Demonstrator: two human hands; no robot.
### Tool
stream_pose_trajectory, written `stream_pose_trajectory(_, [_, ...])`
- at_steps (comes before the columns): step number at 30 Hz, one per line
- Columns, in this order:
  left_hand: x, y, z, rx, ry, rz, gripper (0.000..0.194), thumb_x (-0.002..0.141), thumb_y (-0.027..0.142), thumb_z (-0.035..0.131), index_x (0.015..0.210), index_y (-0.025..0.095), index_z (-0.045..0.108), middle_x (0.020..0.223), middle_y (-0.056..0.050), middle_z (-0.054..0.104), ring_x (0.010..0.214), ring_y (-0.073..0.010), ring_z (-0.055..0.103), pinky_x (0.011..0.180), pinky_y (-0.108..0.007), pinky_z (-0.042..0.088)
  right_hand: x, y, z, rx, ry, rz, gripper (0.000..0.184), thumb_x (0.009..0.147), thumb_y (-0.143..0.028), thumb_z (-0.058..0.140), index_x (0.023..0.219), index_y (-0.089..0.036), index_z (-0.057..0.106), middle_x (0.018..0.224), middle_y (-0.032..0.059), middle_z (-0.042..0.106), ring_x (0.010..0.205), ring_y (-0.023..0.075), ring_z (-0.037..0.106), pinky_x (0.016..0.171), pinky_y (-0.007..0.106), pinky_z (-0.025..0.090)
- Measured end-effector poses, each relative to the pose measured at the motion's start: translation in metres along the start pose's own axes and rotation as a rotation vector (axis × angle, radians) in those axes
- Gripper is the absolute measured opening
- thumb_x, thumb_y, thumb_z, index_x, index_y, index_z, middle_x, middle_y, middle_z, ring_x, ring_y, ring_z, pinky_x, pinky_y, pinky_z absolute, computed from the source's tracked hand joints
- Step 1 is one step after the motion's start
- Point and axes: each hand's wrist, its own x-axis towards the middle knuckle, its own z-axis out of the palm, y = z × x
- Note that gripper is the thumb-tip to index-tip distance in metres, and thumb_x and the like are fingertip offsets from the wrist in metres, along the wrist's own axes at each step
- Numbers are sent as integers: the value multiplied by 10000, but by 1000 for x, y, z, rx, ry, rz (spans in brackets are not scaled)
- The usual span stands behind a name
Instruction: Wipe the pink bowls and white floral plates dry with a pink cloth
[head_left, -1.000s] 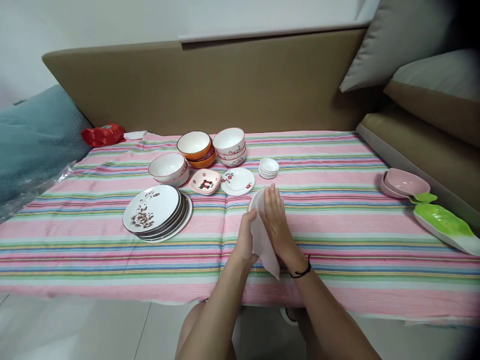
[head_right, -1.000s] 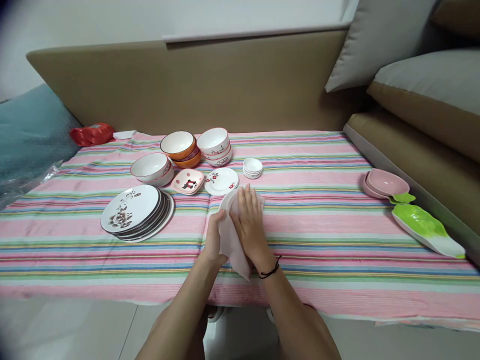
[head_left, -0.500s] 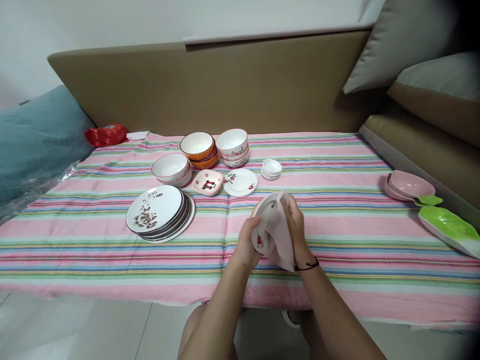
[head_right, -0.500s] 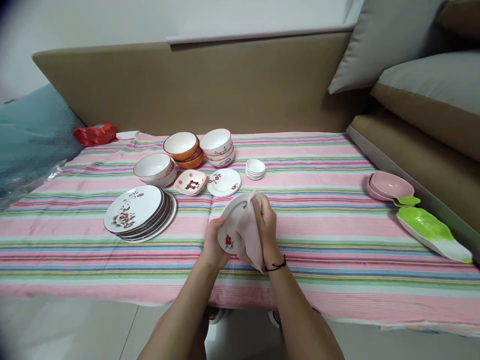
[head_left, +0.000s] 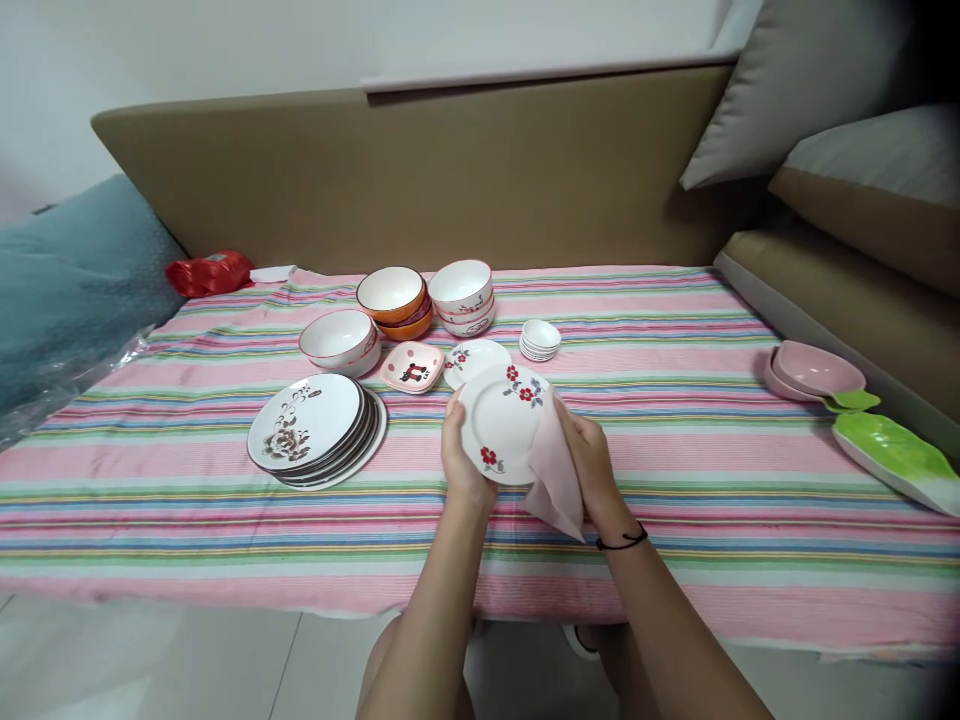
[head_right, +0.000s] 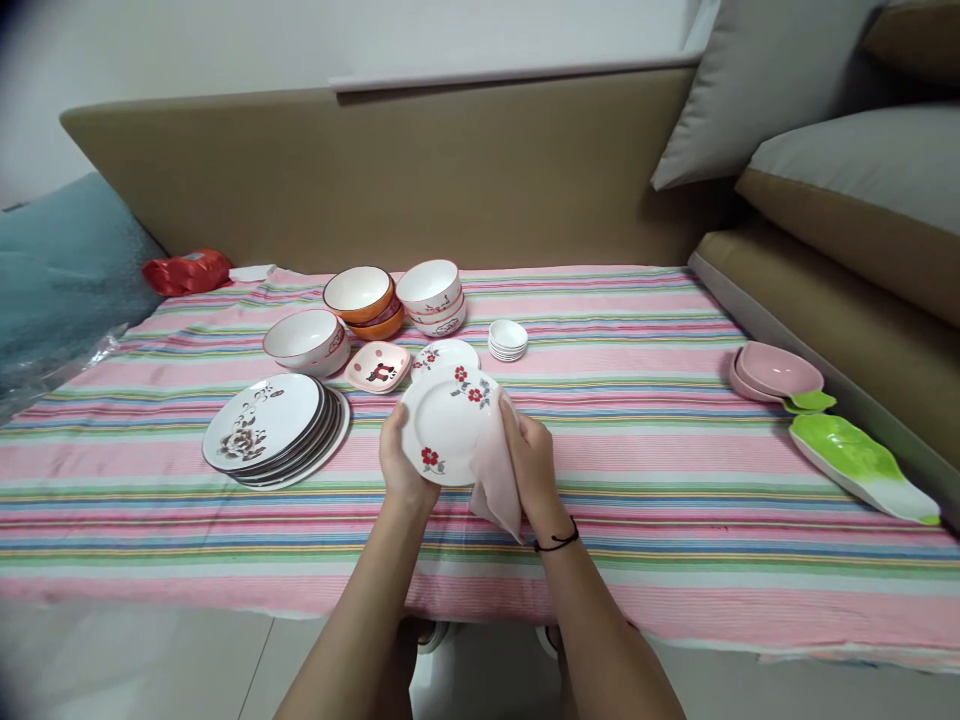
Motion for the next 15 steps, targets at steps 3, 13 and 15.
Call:
stream_pose_trajectory(3, [2, 2, 3, 20, -9, 5, 389, 774, 421, 574, 1078, 184, 628, 1038, -60, 687, 1068, -274, 602, 897, -342, 480, -2, -1, 1, 122, -73, 113, 467, 717, -617, 605, 628, -160, 563, 550, -18, 526, 527, 121, 438, 477, 248, 326])
stream_pose_trajectory(13, [-4, 9, 2, 762, -195, 351, 421, 900, 374, 489, 1301, 245, 465, 1433, -49, 410, 1336, -215, 338, 1102, -367, 272, 4, -3, -2, 527, 100, 255, 514, 661, -550, 706, 983, -149, 686, 885, 49, 719, 739, 197, 649, 633, 282, 511])
stream_pose_trajectory(15, [-14, 19, 13, 848, -206, 509, 393, 895, 336, 512, 1278, 248, 488, 1437, -45, 402, 1359, -211, 294, 1128, -379, 222, 5, -4, -2, 603, 100, 250, 542, 678, -562, 688, 1036, -154, 675, 932, 57, 721, 764, 206, 659, 655, 298, 527])
